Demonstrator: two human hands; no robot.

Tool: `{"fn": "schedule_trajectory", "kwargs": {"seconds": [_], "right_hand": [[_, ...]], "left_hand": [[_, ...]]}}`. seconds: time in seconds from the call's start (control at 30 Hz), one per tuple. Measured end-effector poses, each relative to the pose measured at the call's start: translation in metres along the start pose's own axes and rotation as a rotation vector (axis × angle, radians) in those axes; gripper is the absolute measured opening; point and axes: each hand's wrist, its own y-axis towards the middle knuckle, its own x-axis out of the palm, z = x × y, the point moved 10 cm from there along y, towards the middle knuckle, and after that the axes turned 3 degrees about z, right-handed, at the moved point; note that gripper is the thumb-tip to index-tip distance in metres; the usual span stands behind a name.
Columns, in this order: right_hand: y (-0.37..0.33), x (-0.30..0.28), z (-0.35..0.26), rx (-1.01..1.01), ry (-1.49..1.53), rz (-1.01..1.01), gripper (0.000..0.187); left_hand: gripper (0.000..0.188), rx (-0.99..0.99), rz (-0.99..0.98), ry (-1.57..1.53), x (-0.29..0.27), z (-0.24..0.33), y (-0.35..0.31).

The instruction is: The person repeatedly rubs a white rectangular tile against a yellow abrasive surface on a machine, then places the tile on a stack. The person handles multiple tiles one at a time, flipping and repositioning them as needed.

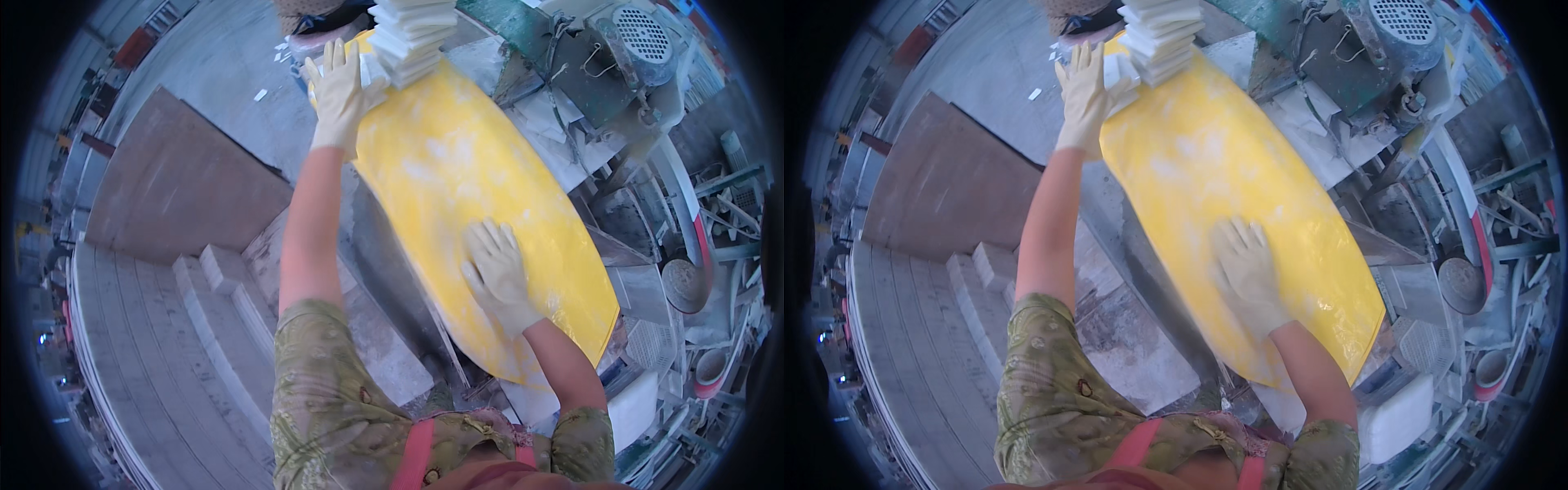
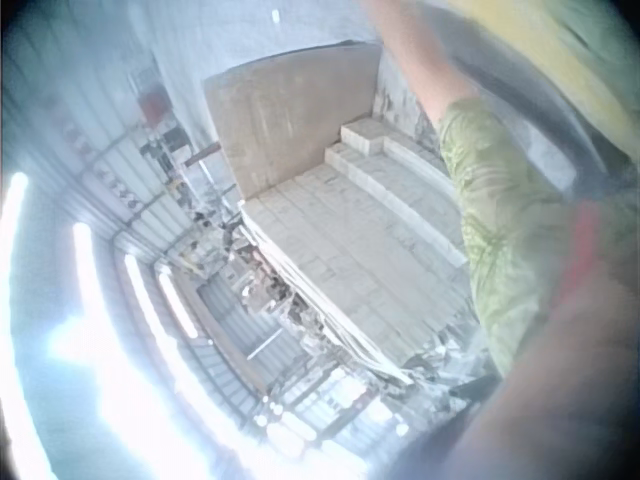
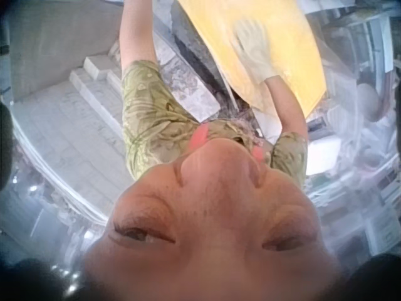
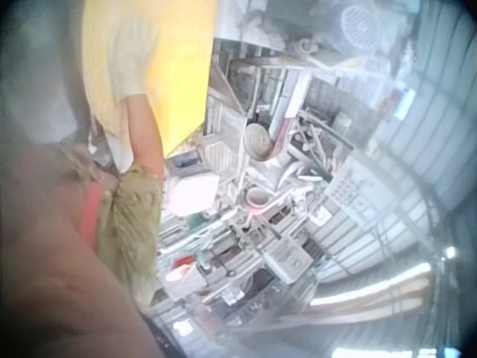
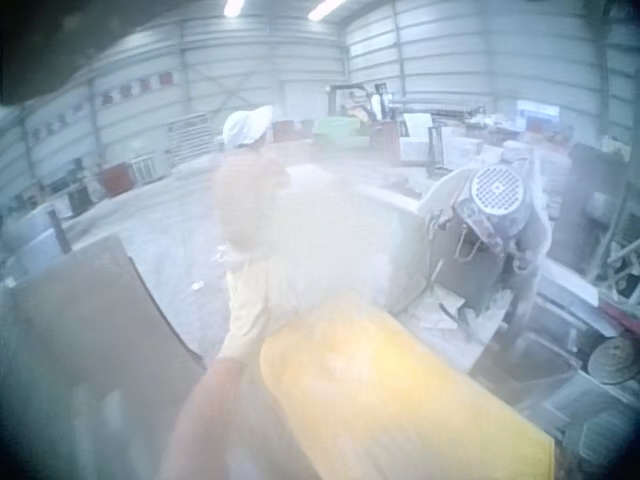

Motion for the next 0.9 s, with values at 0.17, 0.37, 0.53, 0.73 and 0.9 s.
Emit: {"fn": "schedule_trajectory", "kwargs": {"seconds": [0.17, 0.37, 0.53, 0.73, 0.9], "right_hand": [[-0.001, -0.012, -0.014, -0.045, 0.027, 0.104, 0.047], [-0.009, -0.019, -0.015, -0.073, 0.025, 0.116, 0.051], [-0.016, -0.009, -0.005, -0.123, 0.031, 0.17, 0.054], [-0.026, -0.016, 0.033, -0.211, 0.331, 0.066, 0.052], [-0.09, -0.084, 0.088, -0.283, 0.396, 0.075, 0.056]], "left_hand": [[0.05, -0.214, 0.074, -0.459, -0.079, 0.071, -0.173], [0.027, -0.636, -0.15, -0.815, -0.165, 0.184, -0.348], [0.026, -0.745, -0.221, -0.703, -0.239, 0.245, -0.387], [0.028, -0.729, -0.159, -0.401, -0.287, 0.306, -0.412], [0.038, -0.86, -0.138, -0.272, -0.292, 0.364, -0.399]]}}
